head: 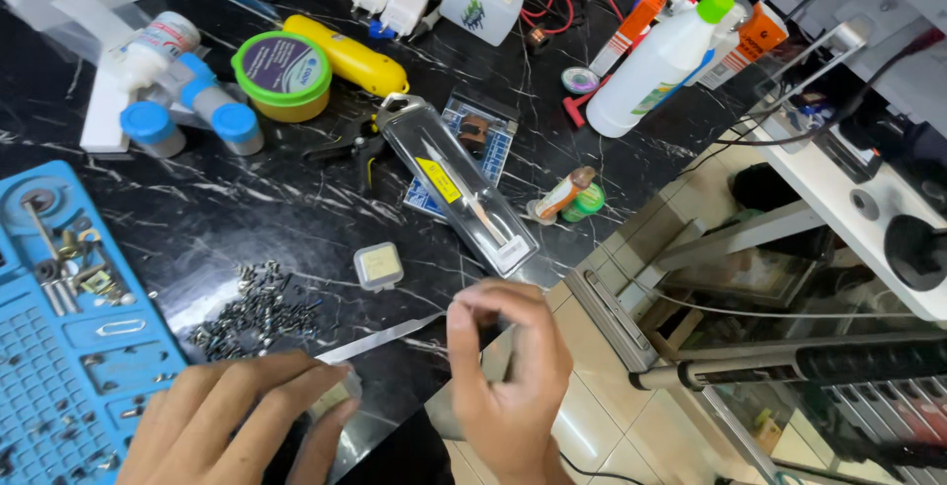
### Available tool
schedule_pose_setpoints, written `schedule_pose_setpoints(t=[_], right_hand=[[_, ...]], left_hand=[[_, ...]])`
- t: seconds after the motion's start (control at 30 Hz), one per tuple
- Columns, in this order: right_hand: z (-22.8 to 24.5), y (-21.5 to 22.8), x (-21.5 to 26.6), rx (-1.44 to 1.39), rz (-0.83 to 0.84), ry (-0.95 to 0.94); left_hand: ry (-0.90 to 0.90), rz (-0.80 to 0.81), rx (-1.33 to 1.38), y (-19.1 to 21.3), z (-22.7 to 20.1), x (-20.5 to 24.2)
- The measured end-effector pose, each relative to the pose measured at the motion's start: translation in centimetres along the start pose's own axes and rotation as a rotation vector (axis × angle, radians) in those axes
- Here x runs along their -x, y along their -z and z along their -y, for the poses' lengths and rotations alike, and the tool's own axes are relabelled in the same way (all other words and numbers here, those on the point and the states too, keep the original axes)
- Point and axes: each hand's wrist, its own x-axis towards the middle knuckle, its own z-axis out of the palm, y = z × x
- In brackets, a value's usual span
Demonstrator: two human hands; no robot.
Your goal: The person sorts small screws and metallic parts on a blue work mat, picking them up and placing them into small plastic containers. They also handle copper-colored components and organize various tools and items on the cluttered workbench.
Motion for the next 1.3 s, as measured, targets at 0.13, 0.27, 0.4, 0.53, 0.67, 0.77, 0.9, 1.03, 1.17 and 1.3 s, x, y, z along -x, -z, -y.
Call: schedule_pose_setpoints(t=[0.13, 0.27, 0.4, 0.53, 0.67, 0.77, 0.9, 1.03, 1.17, 1.3], right_hand=[[-2.8, 1.1, -4.5, 0.174, 0.049, 0.063], [-4.6, 0.6, -7.6, 0.263, 0.220, 0.144], [-5.4, 0.0, -10.6, 0.400, 0.544, 0.071], [-6.7, -1.4, -12.3, 0.508, 0.691, 0.190], [-7.2, -2.0, -12.7, 0.629, 0.784, 0.219], [-8.4, -2.0, -12.7, 0.622, 0.782, 0.197], [-8.6, -2.9, -12.1, 0.596, 0.653, 0.111], [-9.4, -3.7, -12.8, 0.645, 0.613, 0.218], [-7.4, -4.0, -14.8, 0.681, 0.657, 0.200], [-4.1, -4.7, -17.8, 0.683, 0.625, 0.247]], left_hand=[[-0.127, 0.136, -0.226, -0.2, 0.4, -3.3], [-0.323, 0.075, -0.193, -0.4, 0.5, -9.1], [-0.369, 0.036, -0.212, -1.0, 2.3, -16.2], [-0.241, -0.143, -0.437, -5.3, 5.7, -22.3], [-0.007, 0.016, -0.425, -10.1, 7.8, -25.6], [0.055, 0.071, -0.369, -11.5, 7.6, -26.7], [0.167, 0.068, -0.372, -12.4, 6.1, -27.5], [0.185, -0.102, -0.405, -13.6, 6.2, -28.9], [0.171, -0.005, -0.247, -13.2, 6.9, -30.7], [0.162, 0.087, -0.001, -9.2, 8.0, -32.0]])
